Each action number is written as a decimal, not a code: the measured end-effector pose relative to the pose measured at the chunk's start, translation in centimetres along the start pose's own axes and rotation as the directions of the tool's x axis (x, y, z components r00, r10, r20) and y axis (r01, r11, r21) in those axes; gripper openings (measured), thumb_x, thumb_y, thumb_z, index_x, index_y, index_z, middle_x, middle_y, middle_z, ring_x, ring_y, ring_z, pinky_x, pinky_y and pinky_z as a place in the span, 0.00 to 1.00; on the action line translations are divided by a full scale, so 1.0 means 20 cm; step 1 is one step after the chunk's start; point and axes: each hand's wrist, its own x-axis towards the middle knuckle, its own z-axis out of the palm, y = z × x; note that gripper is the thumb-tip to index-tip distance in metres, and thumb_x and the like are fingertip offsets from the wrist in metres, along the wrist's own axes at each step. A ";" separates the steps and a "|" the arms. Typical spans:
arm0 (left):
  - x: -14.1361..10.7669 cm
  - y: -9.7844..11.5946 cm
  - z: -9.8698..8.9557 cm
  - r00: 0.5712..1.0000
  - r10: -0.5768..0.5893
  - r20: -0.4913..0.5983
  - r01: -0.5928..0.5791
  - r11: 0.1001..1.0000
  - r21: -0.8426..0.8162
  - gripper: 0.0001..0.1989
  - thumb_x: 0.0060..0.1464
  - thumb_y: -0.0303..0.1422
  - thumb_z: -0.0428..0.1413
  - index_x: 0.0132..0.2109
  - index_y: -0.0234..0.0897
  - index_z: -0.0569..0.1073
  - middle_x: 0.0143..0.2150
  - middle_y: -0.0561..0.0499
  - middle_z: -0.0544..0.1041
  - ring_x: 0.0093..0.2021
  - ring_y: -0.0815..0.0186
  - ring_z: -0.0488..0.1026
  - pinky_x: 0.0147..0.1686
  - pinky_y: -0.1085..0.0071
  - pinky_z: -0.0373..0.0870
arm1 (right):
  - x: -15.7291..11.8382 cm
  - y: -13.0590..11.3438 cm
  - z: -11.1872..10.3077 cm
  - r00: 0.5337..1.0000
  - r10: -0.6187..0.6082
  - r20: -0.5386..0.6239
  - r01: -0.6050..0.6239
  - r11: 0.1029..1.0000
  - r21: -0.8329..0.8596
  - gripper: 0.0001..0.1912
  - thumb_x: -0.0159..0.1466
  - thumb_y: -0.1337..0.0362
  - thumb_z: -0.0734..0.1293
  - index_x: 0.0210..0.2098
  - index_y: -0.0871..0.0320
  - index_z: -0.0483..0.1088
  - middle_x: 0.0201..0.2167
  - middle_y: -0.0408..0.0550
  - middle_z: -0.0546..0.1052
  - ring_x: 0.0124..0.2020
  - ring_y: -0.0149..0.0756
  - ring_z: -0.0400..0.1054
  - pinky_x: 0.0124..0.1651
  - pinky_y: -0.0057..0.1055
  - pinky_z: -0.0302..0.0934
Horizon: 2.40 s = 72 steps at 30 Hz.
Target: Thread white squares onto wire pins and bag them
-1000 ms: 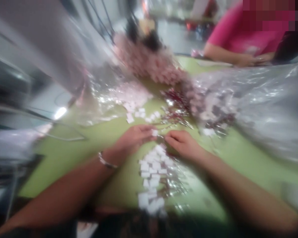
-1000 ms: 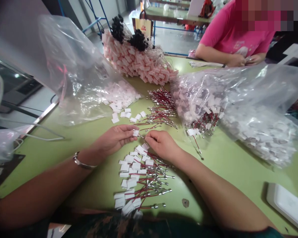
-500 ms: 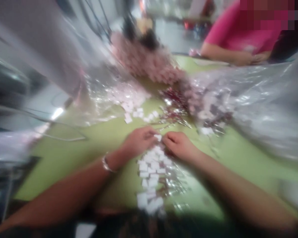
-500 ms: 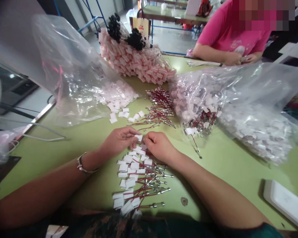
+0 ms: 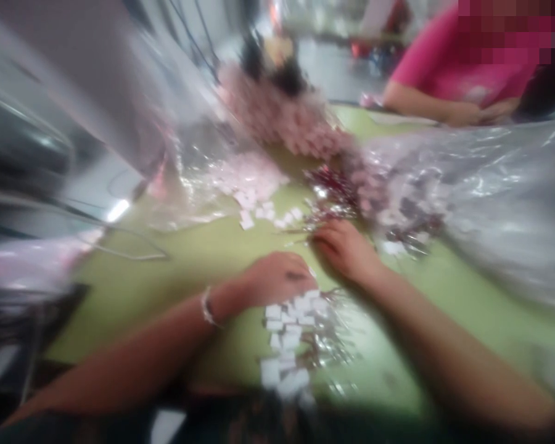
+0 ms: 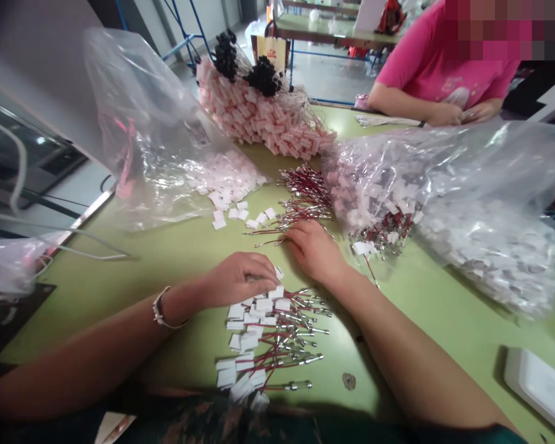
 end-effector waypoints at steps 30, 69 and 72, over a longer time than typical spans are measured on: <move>0.03 -0.11 -0.03 0.860 -0.443 -0.252 0.116 0.651 -0.750 0.15 0.44 0.31 0.65 0.42 0.35 0.75 0.40 0.48 0.78 0.39 0.67 0.75 0.46 0.66 0.71 | -0.07 -0.20 -0.04 0.978 0.188 -0.094 -0.150 0.938 0.311 0.10 0.64 0.64 0.63 0.37 0.53 0.77 0.33 0.45 0.80 0.34 0.34 0.72 0.39 0.33 0.64; -0.01 -0.10 0.02 0.925 -0.327 -0.196 0.201 0.855 -0.478 0.09 0.48 0.37 0.64 0.36 0.36 0.79 0.37 0.46 0.81 0.37 0.62 0.78 0.39 0.66 0.77 | -0.07 -0.23 -0.02 0.975 0.139 0.175 -0.144 0.989 0.015 0.11 0.64 0.69 0.58 0.27 0.58 0.69 0.23 0.46 0.72 0.25 0.31 0.61 0.29 0.29 0.51; -0.02 -0.06 0.03 0.956 -0.246 -0.163 0.167 0.907 -0.387 0.08 0.51 0.36 0.61 0.37 0.38 0.80 0.36 0.47 0.81 0.36 0.63 0.77 0.40 0.66 0.76 | -0.07 -0.20 -0.08 0.949 0.106 0.298 -0.129 0.990 0.058 0.12 0.62 0.67 0.61 0.22 0.57 0.67 0.20 0.43 0.71 0.22 0.29 0.59 0.26 0.29 0.49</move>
